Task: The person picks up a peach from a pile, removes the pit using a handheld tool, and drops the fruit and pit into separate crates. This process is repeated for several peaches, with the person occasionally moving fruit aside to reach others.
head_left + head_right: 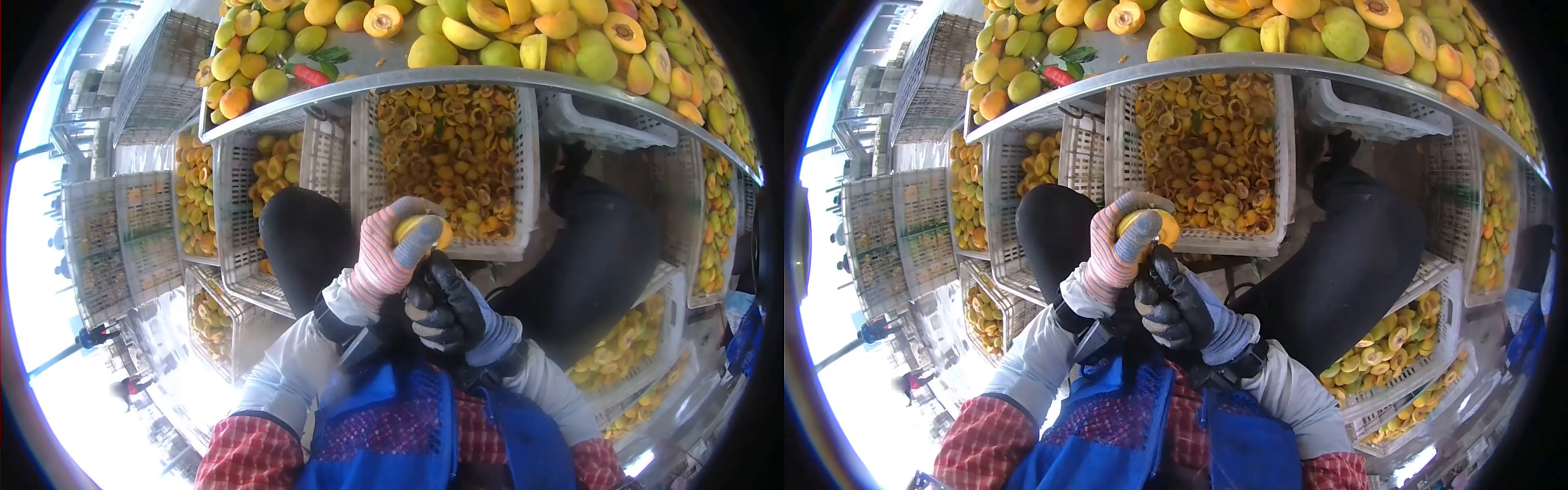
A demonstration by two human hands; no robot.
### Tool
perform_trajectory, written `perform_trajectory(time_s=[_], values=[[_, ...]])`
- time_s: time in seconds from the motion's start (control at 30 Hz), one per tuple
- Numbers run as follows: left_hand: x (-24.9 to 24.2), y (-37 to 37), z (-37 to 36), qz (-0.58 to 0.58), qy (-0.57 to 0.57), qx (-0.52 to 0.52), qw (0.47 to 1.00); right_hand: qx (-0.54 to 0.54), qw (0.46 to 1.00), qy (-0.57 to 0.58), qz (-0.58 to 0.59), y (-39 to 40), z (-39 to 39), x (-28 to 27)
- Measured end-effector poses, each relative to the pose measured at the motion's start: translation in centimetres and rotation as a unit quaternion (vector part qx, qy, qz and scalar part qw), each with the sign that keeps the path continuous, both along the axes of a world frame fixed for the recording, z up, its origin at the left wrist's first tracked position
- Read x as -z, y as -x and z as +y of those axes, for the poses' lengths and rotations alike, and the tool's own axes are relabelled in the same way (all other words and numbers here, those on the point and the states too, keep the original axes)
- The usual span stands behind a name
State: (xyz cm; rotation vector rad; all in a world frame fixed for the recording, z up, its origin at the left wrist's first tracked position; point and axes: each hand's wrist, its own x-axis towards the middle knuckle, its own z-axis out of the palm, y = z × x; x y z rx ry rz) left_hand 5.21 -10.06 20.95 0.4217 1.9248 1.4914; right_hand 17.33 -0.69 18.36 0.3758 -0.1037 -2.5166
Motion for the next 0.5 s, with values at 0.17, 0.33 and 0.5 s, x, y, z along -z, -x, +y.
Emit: perform_trajectory(time_s=[0.17, 0.33, 0.5], values=[[0.6, 0.3, 0.3, -0.147, 0.006, -0.001, 0.989, -0.002, 0.995, -0.094, -0.021, -0.4, 0.2, -0.3], [0.4, -0.3, 0.3, -0.117, 0.011, -0.045, 0.992, 0.002, 0.998, -0.052, -0.016, -0.5, -0.2, 0.4], [1.4, -0.6, -0.1, 0.118, 0.001, 0.009, 0.993, -0.001, 0.998, 0.059, -0.001, -0.7, -0.2, 0.9]])
